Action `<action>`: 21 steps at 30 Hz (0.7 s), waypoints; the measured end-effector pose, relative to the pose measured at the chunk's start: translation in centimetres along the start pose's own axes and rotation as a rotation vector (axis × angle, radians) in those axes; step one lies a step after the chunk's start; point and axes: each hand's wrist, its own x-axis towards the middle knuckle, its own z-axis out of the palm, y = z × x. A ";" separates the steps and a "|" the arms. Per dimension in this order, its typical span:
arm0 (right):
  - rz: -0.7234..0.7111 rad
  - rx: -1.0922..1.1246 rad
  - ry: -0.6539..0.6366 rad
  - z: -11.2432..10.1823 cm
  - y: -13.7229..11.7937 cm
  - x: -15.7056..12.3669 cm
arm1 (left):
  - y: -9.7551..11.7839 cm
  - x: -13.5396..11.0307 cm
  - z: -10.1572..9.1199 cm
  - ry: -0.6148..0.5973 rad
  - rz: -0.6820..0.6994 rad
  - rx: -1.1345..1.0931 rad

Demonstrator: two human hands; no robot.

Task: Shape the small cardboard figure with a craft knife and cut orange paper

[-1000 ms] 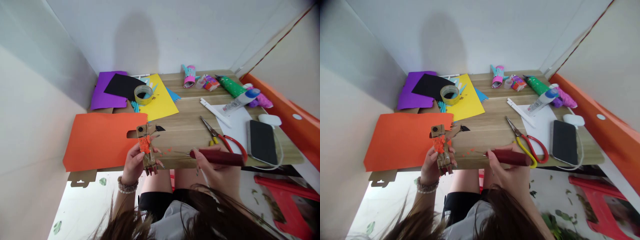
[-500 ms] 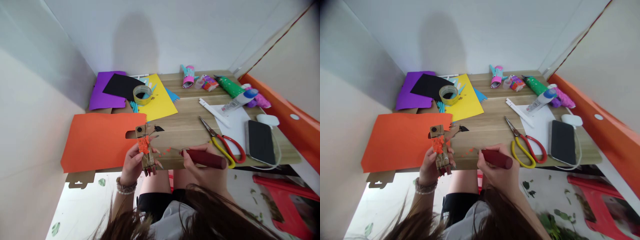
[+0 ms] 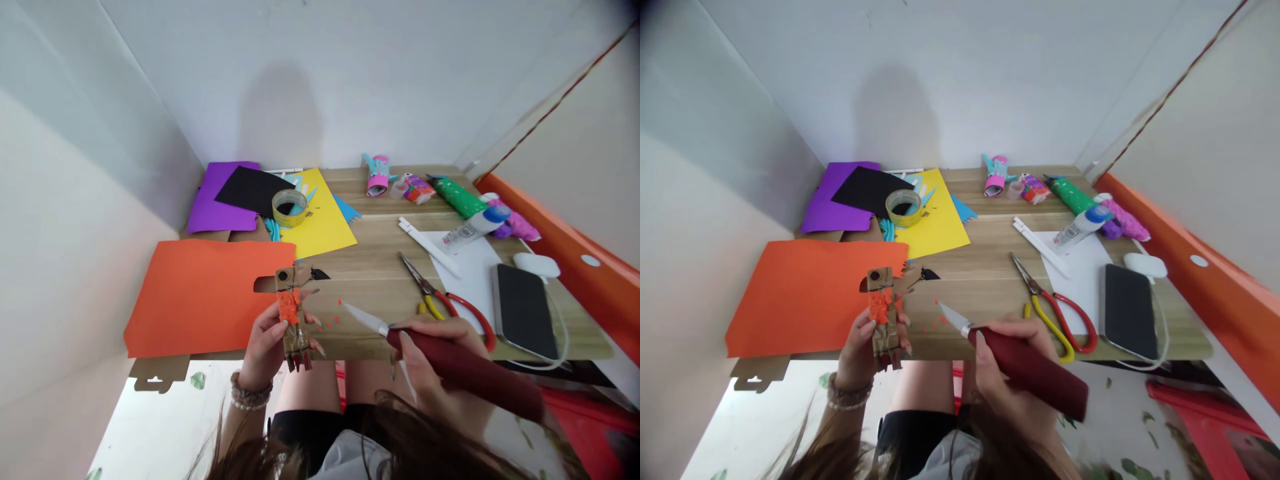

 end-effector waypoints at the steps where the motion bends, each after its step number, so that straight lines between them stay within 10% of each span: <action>1: -0.056 0.078 -0.016 0.3 -0.5 -0.1 | -0.1 0.0 -0.1 0.005 -0.001 -0.004; 9: -0.207 0.134 -0.219 1.9 -1.9 0.0 | 0.1 0.1 0.1 0.016 -0.013 -0.024; 21: -0.071 0.077 -0.076 3.6 -2.2 -1.1 | 0.3 0.2 0.6 0.037 0.015 -0.019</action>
